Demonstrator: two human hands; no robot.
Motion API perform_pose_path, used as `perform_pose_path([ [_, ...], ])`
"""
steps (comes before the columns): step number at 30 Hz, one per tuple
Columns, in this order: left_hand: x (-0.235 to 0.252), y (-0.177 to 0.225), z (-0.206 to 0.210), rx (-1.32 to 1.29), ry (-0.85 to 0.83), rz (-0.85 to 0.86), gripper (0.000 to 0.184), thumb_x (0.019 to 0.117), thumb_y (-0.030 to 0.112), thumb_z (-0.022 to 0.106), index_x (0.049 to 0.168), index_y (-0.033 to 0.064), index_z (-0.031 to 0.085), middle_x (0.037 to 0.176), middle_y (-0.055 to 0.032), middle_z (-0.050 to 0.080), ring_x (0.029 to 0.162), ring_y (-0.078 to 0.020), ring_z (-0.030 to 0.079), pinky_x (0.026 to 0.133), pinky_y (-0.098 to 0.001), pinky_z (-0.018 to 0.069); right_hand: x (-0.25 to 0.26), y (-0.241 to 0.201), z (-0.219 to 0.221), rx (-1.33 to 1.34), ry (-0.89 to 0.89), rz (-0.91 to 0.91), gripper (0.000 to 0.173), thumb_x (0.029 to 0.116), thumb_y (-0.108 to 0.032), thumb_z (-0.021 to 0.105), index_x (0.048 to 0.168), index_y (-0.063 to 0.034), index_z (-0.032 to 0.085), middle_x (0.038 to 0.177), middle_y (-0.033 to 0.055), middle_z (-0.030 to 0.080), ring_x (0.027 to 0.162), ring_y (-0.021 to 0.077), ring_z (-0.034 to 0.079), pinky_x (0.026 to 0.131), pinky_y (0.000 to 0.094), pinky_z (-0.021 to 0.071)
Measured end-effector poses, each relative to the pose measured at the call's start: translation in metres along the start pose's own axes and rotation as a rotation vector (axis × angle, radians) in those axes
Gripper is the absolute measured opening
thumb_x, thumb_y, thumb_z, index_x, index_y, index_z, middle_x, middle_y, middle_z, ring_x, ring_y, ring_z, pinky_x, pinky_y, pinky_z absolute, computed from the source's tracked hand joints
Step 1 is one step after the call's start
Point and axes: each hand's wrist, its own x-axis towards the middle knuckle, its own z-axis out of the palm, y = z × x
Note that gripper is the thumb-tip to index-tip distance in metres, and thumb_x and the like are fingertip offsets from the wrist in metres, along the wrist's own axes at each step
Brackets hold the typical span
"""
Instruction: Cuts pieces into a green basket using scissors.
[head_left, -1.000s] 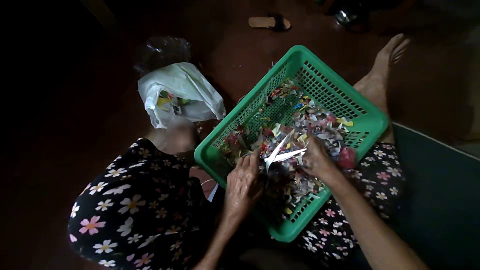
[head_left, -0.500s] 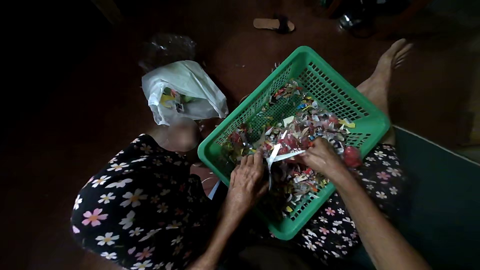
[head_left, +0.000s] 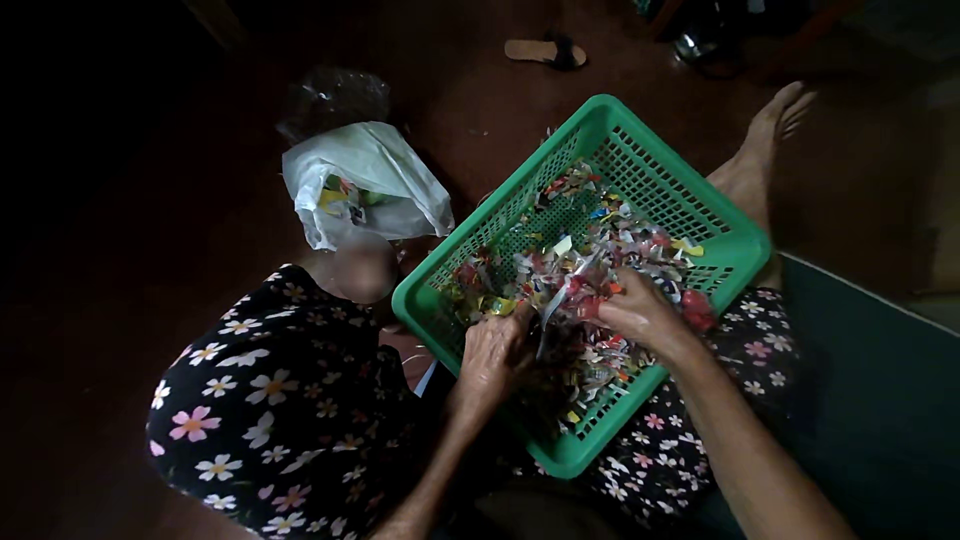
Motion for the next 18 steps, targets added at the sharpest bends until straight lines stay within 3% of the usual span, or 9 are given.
perform_pose_path([
  [3,-0.005,0.000,-0.004,0.015,-0.102,-0.010,0.058,0.0975,0.024,0.066,0.148,-0.0001,0.049,0.125,-0.0252,0.065,0.112,-0.0439,0.065,0.090,-0.0606,0.0514,0.001,0.009,-0.004,0.143,-0.043,0.019,0.029,0.0910,-0.009,0.077,0.113,0.0052,0.064,0.096,0.0179,0.068,0.089,0.0241,0.067,0.084,0.0453,0.0559],
  [6,-0.003,0.004,0.003,-0.004,-0.047,0.075,0.069,0.0919,0.019,0.072,0.151,-0.0017,0.043,0.134,-0.0259,0.061,0.118,-0.0443,0.062,0.092,-0.0593,0.0520,-0.006,0.004,-0.007,0.140,-0.086,0.026,0.026,0.0940,0.001,0.069,0.117,0.0091,0.059,0.098,0.0176,0.063,0.086,0.0198,0.063,0.082,0.0379,0.0544],
  [9,0.003,0.011,0.012,0.053,0.023,0.078,0.055,0.0950,0.011,0.065,0.146,0.0007,0.051,0.120,-0.0236,0.068,0.106,-0.0418,0.068,0.084,-0.0557,0.0556,-0.006,0.006,-0.004,-0.006,-0.150,-0.099,0.032,0.0917,-0.005,0.074,0.119,0.0085,0.066,0.111,0.0240,0.068,0.105,0.0316,0.065,0.097,0.0486,0.0499],
  [11,0.006,0.009,0.016,0.142,0.123,0.049,0.031,0.0964,0.011,0.062,0.126,0.0033,0.067,0.094,-0.0194,0.073,0.084,-0.0393,0.072,0.070,-0.0537,0.0567,-0.003,0.004,0.001,-0.011,-0.125,-0.075,0.037,0.0900,-0.016,0.079,0.118,0.0032,0.066,0.107,0.0198,0.068,0.101,0.0290,0.066,0.093,0.0480,0.0530],
  [13,0.005,0.005,0.016,0.148,0.205,0.059,0.016,0.0944,0.013,0.064,0.104,0.0028,0.072,0.071,-0.0173,0.068,0.068,-0.0388,0.070,0.061,-0.0538,0.0536,-0.004,-0.001,0.001,-0.027,-0.098,-0.011,0.044,0.0879,-0.022,0.083,0.118,0.0049,0.065,0.111,0.0234,0.066,0.106,0.0347,0.064,0.095,0.0539,0.0506],
  [14,0.004,0.002,0.014,0.101,0.217,0.073,0.016,0.0930,0.013,0.066,0.103,0.0023,0.073,0.069,-0.0168,0.067,0.066,-0.0384,0.069,0.060,-0.0545,0.0529,-0.005,-0.002,-0.001,-0.060,-0.085,-0.004,0.042,0.0880,-0.022,0.082,0.116,0.0059,0.066,0.111,0.0247,0.066,0.107,0.0372,0.063,0.095,0.0563,0.0493],
  [16,0.002,-0.004,0.007,-0.031,0.188,0.063,0.020,0.0913,0.013,0.068,0.108,0.0030,0.073,0.073,-0.0153,0.068,0.070,-0.0359,0.068,0.065,-0.0562,0.0528,-0.004,-0.002,-0.007,-0.167,-0.009,-0.067,0.028,0.0872,-0.017,0.081,0.103,0.0046,0.070,0.098,0.0243,0.068,0.097,0.0397,0.065,0.084,0.0605,0.0507],
  [17,0.002,-0.005,0.001,-0.049,0.150,0.031,0.020,0.0924,0.015,0.068,0.109,0.0041,0.073,0.076,-0.0148,0.069,0.072,-0.0348,0.069,0.067,-0.0562,0.0530,-0.003,-0.001,-0.013,-0.234,0.021,-0.106,0.029,0.0864,-0.013,0.081,0.107,0.0046,0.070,0.100,0.0262,0.068,0.099,0.0435,0.065,0.084,0.0646,0.0496],
  [18,0.001,-0.005,-0.005,-0.028,0.095,-0.007,0.023,0.0942,0.019,0.069,0.112,0.0044,0.072,0.080,-0.0160,0.070,0.076,-0.0358,0.069,0.070,-0.0570,0.0530,-0.002,0.001,-0.021,-0.306,0.030,-0.146,0.039,0.0855,-0.011,0.081,0.119,0.0023,0.069,0.109,0.0271,0.068,0.106,0.0463,0.064,0.089,0.0680,0.0479],
])
